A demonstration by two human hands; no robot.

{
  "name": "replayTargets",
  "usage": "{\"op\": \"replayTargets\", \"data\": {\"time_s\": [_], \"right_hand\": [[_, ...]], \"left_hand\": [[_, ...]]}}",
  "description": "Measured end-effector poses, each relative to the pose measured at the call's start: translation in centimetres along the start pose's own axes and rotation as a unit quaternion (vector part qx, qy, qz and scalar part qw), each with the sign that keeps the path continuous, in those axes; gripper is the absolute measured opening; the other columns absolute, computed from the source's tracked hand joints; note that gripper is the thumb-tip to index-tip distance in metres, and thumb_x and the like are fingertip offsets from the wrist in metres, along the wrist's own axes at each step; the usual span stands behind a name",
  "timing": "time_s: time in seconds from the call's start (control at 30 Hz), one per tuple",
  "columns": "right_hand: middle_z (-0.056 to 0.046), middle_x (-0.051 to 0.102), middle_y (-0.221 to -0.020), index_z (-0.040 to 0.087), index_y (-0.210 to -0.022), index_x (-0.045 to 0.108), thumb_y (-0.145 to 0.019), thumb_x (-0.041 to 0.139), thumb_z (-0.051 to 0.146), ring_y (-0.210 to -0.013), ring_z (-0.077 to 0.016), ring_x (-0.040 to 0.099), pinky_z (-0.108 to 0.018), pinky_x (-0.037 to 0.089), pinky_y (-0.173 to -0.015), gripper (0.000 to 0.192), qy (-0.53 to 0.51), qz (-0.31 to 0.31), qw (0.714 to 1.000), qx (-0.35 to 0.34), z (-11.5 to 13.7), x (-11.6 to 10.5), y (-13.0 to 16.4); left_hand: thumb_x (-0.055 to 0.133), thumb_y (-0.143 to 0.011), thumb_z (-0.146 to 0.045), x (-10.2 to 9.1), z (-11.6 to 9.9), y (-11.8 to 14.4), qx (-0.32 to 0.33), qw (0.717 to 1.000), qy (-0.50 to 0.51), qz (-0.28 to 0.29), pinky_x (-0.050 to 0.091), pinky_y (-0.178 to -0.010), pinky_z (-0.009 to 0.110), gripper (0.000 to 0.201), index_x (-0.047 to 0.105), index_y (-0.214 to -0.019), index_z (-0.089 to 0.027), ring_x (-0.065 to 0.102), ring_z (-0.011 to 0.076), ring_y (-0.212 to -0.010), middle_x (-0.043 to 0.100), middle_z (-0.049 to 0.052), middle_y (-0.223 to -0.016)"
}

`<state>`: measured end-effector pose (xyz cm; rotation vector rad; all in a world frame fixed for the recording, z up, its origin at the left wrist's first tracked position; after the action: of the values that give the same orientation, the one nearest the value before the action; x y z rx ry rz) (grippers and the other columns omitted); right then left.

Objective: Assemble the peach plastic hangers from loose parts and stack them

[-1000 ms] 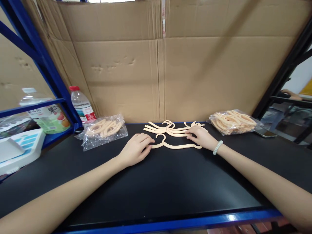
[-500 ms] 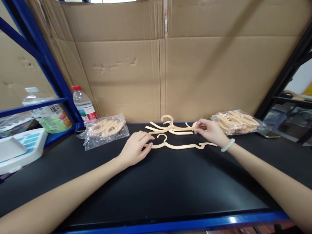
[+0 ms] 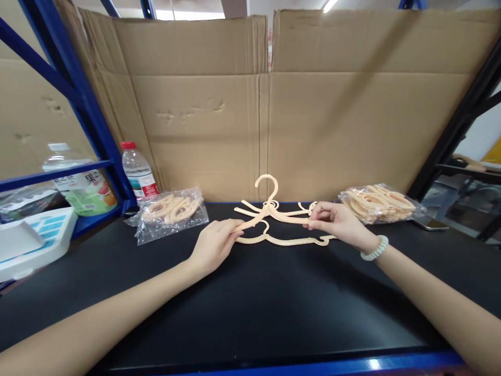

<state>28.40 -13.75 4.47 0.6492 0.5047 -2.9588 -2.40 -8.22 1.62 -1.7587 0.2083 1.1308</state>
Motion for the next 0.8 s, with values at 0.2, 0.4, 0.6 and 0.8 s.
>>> {"op": "replayTargets", "data": {"time_s": [0.2,0.4,0.6,0.8], "right_hand": [[-0.006,0.069,-0.074,0.018,-0.074,0.06,-0.076,0.066,0.052,-0.069,-0.0169,0.064,-0.027,0.049,-0.064,0.035,0.009,-0.151,0.988,-0.018,-1.2,-2.3,-0.6],[-0.006,0.069,-0.074,0.019,-0.075,0.061,-0.08,0.057,0.041,-0.07,-0.0196,0.064,-0.031,0.05,-0.064,0.023,0.148,-0.177,0.973,-0.018,-4.2,-4.6,-1.6],[-0.007,0.07,-0.094,0.02,-0.094,0.067,-0.075,0.057,0.022,-0.088,-0.0263,0.063,-0.041,0.05,-0.08,0.022,0.407,-0.036,0.912,-0.034,-7.0,-6.2,-1.7],[-0.008,0.066,-0.102,0.023,-0.093,0.07,-0.078,0.056,0.019,-0.1,-0.0273,0.059,-0.044,0.046,-0.091,0.022,0.417,-0.025,0.905,-0.086,-8.0,-5.9,-2.1]], "left_hand": [[0.036,-0.097,-0.029,-0.1,-0.3,0.0,-0.02,0.999,0.027,0.039,0.041,-0.067,0.028,0.022,0.056,-0.099,-0.02,0.056,0.0164,-0.068,0.064,0.001,-0.08],[0.033,-0.096,-0.033,-0.3,-0.3,0.0,-0.074,0.99,0.071,0.098,0.038,-0.063,0.027,0.026,0.055,-0.095,-0.021,0.053,0.017,-0.065,0.059,-0.001,-0.071],[0.033,-0.096,-0.035,-0.5,-0.4,-0.3,-0.086,0.98,0.144,0.109,0.037,-0.061,0.025,0.027,0.054,-0.09,-0.019,0.049,0.015,-0.062,0.052,-0.002,-0.067],[0.034,-0.096,-0.037,-0.5,-0.3,-0.4,-0.096,0.972,0.192,0.099,0.037,-0.06,0.023,0.03,0.055,-0.088,-0.017,0.048,0.0134,-0.063,0.054,-0.002,-0.071]]}}
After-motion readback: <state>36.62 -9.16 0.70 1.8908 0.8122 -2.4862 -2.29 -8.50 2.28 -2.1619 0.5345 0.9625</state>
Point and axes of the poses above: each hand's wrist, its own y-axis away from the middle knuckle, its own x-axis out of the palm, z = x × y, the point moved 1 cm from there along -y, towards the middle knuckle
